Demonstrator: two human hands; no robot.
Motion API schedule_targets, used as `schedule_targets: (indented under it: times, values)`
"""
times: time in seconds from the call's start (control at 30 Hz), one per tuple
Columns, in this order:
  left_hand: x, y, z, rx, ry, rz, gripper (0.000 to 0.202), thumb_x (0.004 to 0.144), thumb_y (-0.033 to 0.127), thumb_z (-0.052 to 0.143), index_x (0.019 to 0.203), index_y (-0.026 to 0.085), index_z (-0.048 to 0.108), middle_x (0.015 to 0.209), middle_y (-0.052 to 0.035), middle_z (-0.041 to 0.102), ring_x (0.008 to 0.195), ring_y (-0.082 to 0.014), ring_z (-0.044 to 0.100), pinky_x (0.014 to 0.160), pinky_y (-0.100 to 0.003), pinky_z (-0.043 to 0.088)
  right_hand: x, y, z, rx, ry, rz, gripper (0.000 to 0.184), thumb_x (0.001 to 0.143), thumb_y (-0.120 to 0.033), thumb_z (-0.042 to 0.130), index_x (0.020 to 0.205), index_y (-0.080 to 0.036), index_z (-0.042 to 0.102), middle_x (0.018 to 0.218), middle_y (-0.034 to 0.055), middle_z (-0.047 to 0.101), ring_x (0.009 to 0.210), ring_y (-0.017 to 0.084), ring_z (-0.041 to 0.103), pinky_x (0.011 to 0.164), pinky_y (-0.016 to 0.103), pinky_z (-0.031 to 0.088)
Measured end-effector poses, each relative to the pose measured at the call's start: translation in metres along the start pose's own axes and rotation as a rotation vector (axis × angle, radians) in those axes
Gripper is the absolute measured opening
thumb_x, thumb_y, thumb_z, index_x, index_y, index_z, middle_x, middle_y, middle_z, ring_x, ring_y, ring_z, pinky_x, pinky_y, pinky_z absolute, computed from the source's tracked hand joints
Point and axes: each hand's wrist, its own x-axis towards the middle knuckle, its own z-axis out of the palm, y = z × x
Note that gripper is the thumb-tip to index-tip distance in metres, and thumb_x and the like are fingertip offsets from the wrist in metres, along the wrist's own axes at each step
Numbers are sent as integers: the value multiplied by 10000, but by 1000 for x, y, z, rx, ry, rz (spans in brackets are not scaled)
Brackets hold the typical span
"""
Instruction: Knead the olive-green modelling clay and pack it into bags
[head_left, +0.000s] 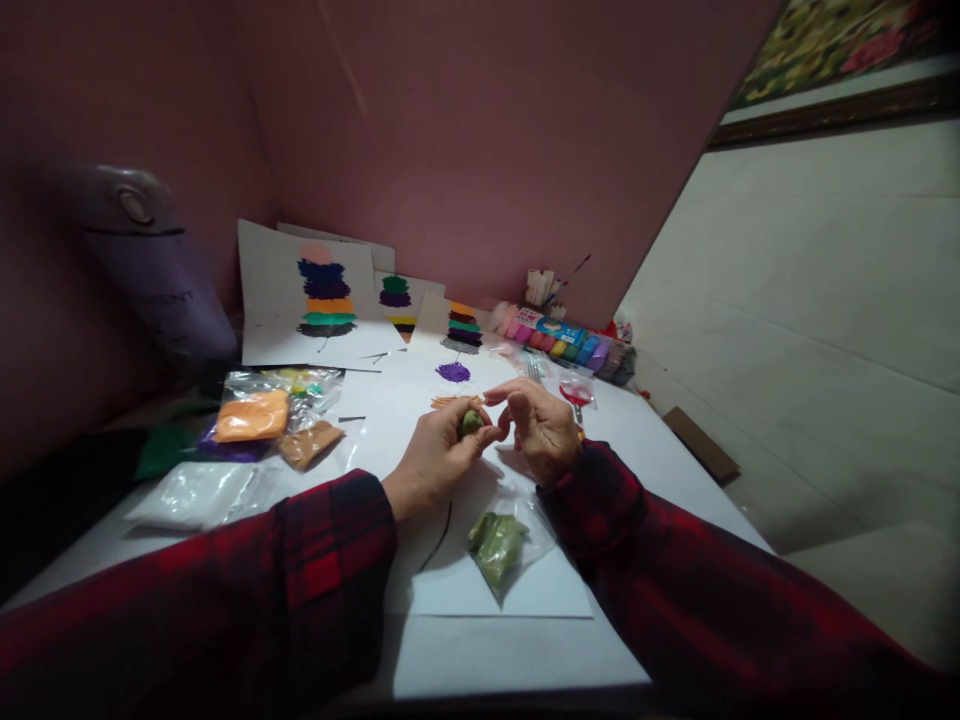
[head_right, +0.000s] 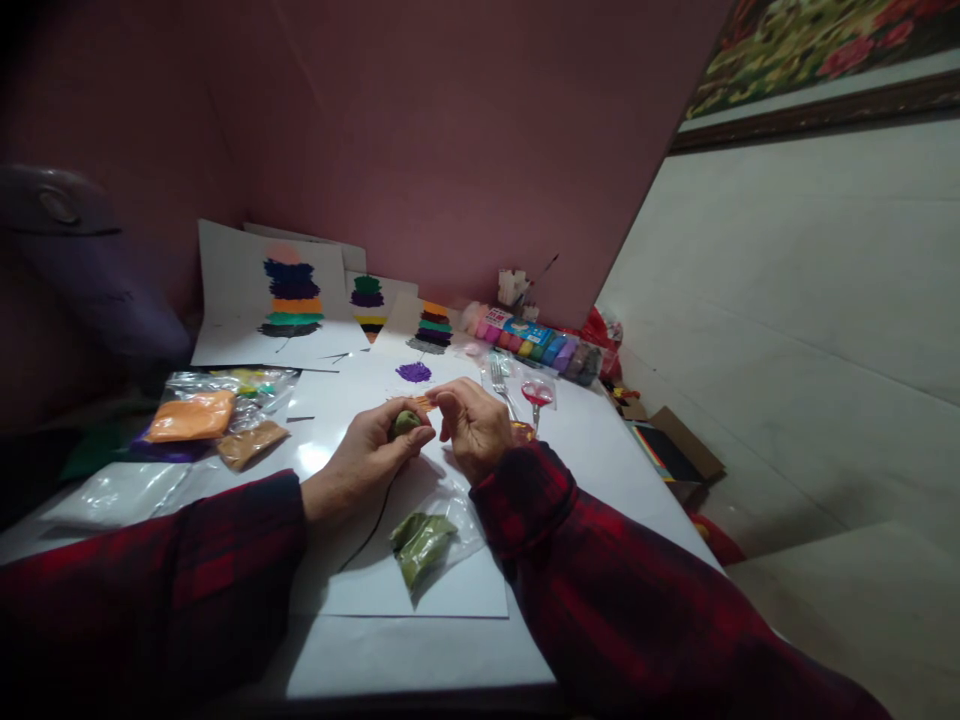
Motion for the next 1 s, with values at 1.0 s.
schedule_targets:
  times: [1.0]
  values:
    - [-4,10,0,73,-183,219,209,942,280,479,914,165,651,883,-57,634,860,-201,562,819,-358,451,1,7,3,-42,70,-52,557,989,-597,355,866,-171,692,795,67,683,636,151,611,591,314,502]
